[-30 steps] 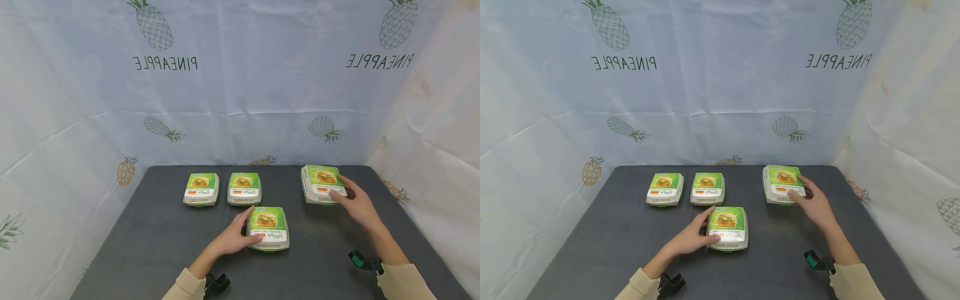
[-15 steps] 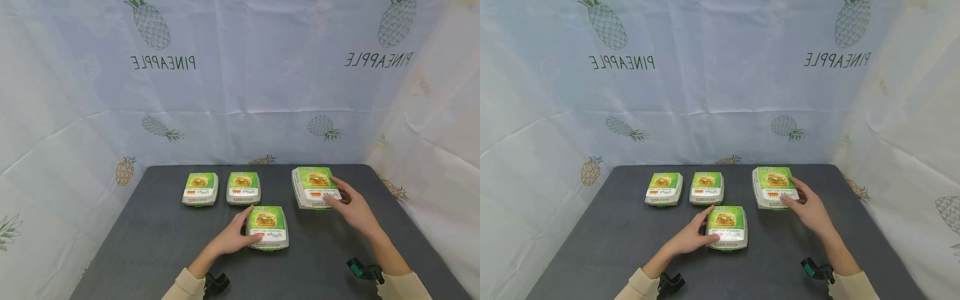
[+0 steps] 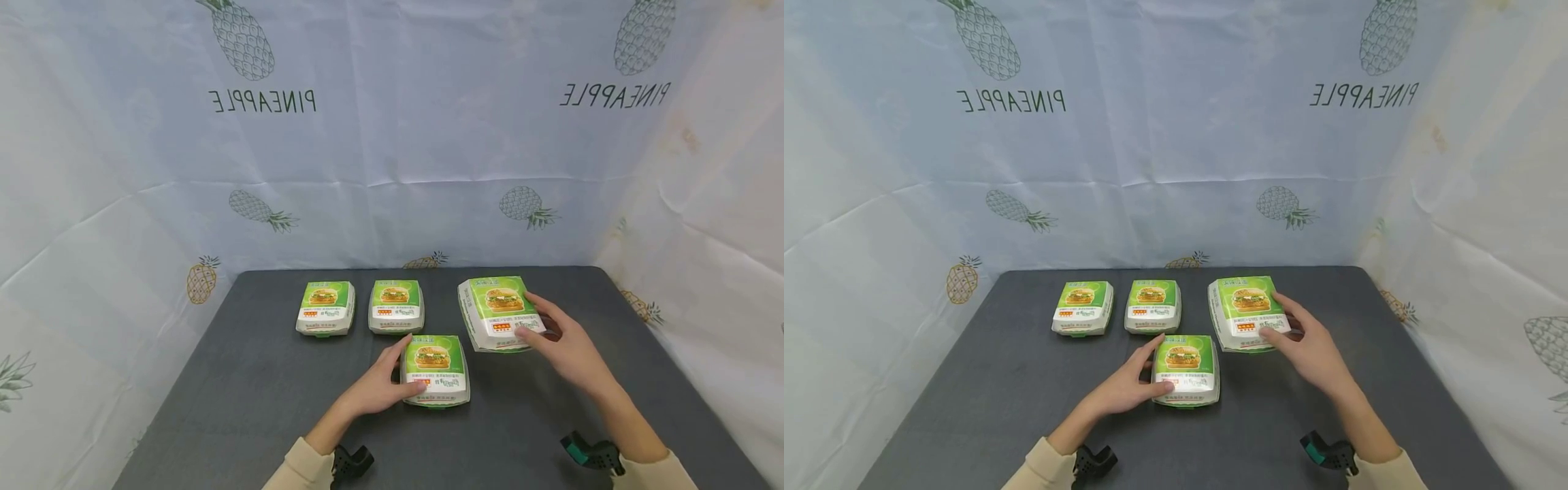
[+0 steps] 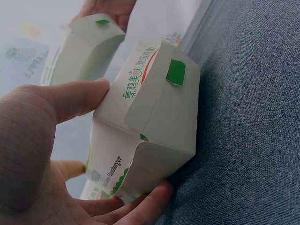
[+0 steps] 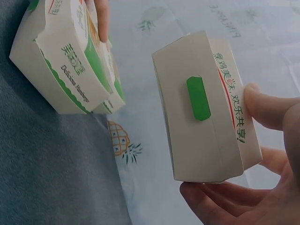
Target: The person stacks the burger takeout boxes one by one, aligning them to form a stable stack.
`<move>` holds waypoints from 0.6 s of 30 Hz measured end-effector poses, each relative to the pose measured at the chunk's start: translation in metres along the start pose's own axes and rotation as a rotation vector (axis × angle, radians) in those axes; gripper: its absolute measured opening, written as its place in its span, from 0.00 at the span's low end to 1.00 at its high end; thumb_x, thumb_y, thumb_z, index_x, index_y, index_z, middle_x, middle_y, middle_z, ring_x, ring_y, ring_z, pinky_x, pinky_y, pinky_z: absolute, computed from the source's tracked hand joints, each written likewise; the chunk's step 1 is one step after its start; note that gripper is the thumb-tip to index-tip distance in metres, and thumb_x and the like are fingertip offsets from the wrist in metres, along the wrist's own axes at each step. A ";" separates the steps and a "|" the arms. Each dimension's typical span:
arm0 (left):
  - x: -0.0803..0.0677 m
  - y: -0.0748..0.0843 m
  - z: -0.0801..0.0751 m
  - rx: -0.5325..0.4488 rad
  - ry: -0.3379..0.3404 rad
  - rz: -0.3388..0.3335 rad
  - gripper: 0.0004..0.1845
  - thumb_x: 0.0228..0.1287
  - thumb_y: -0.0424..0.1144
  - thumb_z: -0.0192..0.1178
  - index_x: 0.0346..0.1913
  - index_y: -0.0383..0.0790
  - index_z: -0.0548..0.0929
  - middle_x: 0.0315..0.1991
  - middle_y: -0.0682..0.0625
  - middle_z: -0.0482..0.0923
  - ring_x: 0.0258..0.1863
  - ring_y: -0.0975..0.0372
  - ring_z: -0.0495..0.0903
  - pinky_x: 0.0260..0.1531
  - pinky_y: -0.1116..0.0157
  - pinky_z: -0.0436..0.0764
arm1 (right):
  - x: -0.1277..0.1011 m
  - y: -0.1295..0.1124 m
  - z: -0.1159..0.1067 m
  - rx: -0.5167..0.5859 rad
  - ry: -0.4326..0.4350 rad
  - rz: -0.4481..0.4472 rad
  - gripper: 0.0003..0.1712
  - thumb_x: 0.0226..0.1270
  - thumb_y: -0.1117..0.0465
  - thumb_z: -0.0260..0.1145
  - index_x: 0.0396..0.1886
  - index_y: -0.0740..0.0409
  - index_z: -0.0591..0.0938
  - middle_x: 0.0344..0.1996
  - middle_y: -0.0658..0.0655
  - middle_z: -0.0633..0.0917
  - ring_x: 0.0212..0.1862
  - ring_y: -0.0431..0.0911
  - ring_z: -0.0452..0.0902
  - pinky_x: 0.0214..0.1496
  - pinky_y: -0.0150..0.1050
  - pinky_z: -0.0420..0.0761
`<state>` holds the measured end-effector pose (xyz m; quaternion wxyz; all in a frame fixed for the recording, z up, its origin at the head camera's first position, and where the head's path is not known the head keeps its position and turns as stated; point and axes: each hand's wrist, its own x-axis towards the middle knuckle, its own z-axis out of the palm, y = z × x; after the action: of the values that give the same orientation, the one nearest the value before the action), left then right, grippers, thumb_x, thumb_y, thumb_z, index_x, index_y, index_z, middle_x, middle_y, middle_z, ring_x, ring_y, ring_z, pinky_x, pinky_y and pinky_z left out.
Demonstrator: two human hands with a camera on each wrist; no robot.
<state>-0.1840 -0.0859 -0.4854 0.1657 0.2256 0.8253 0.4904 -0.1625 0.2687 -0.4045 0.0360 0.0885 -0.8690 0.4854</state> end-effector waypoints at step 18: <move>-0.001 0.003 0.000 0.012 0.012 -0.009 0.50 0.67 0.54 0.67 0.83 0.45 0.50 0.69 0.40 0.61 0.66 0.48 0.71 0.54 0.53 0.76 | -0.002 -0.004 0.036 0.031 -0.062 -0.019 0.43 0.72 0.53 0.69 0.80 0.56 0.61 0.62 0.63 0.75 0.53 0.54 0.78 0.44 0.36 0.82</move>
<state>-0.1824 -0.0851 -0.4832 0.1619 0.2199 0.8302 0.4861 -0.1588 0.2368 -0.4204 0.0123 0.1123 -0.8611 0.4957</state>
